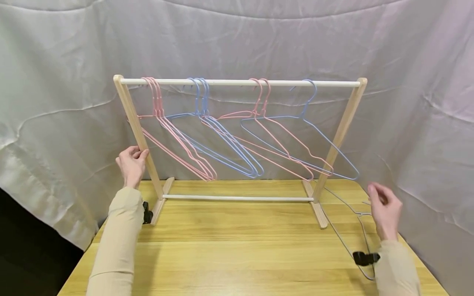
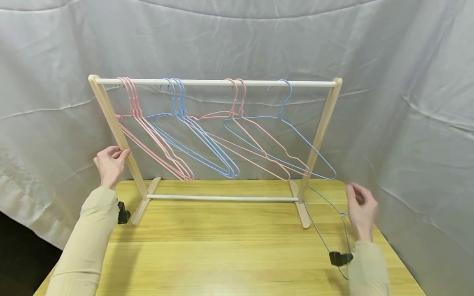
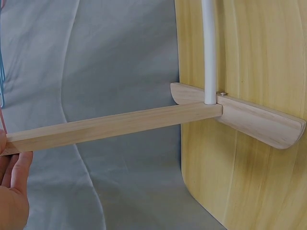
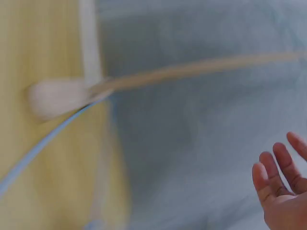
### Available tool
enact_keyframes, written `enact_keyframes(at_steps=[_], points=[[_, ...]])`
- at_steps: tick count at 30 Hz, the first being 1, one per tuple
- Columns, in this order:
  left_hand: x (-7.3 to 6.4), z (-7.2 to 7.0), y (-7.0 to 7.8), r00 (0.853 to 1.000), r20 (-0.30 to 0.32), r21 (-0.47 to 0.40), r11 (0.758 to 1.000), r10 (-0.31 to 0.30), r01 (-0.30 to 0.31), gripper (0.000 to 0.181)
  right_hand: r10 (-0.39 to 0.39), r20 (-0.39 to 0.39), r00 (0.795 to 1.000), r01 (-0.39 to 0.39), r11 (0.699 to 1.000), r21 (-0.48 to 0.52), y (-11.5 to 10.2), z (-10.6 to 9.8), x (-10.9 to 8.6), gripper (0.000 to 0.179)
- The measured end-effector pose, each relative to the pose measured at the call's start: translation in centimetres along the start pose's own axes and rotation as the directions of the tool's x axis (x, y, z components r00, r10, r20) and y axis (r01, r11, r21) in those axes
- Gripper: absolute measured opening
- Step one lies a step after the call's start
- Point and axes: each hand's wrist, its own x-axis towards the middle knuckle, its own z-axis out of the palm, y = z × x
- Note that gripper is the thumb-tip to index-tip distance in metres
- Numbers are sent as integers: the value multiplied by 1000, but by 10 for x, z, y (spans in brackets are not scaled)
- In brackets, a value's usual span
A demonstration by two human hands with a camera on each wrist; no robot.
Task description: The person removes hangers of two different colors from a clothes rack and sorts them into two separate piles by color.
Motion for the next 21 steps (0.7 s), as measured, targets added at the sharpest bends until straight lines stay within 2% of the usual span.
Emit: enact_keyframes(at_steps=[2, 4, 6, 9, 11, 13, 16, 21], points=[[0, 0, -1, 1000, 5, -1, 1000, -4, 4, 39, -100, 48, 994, 98, 995, 32, -26, 13, 9, 20], [0, -1, -2, 1000, 5, -1, 1000, -3, 3, 40, -212, 137, 967, 215, 977, -5, -49, 25, 16, 25], [0, -1, -2, 1000, 7, -4, 1000, -2, 2, 40, -328, 248, 912, 358, 929, -89, -67, 37, 21, 29], [0, -1, -2, 1000, 0, 11, 1000, 4, -4, 39, -426, 368, 826, 500, 856, -131, -83, 52, 27, 33], [1, -1, -1, 1000, -2, 23, 1000, 4, -4, 38, -453, 388, 803, 536, 834, -134, -88, 60, 29, 32], [1, 0, -1, 1000, -6, 36, 999, 6, -6, 38, -464, 377, 801, 545, 827, -141, -89, 65, 29, 29], [1, 0, 0, 1000, -9, 42, 999, 12, -12, 38, -469, 346, 813, 540, 829, -146, -90, 71, 29, 26], [1, 0, 0, 1000, -13, 34, 999, 16, -16, 36, -470, 276, 838, 511, 854, -100, -89, 78, 30, 21]])
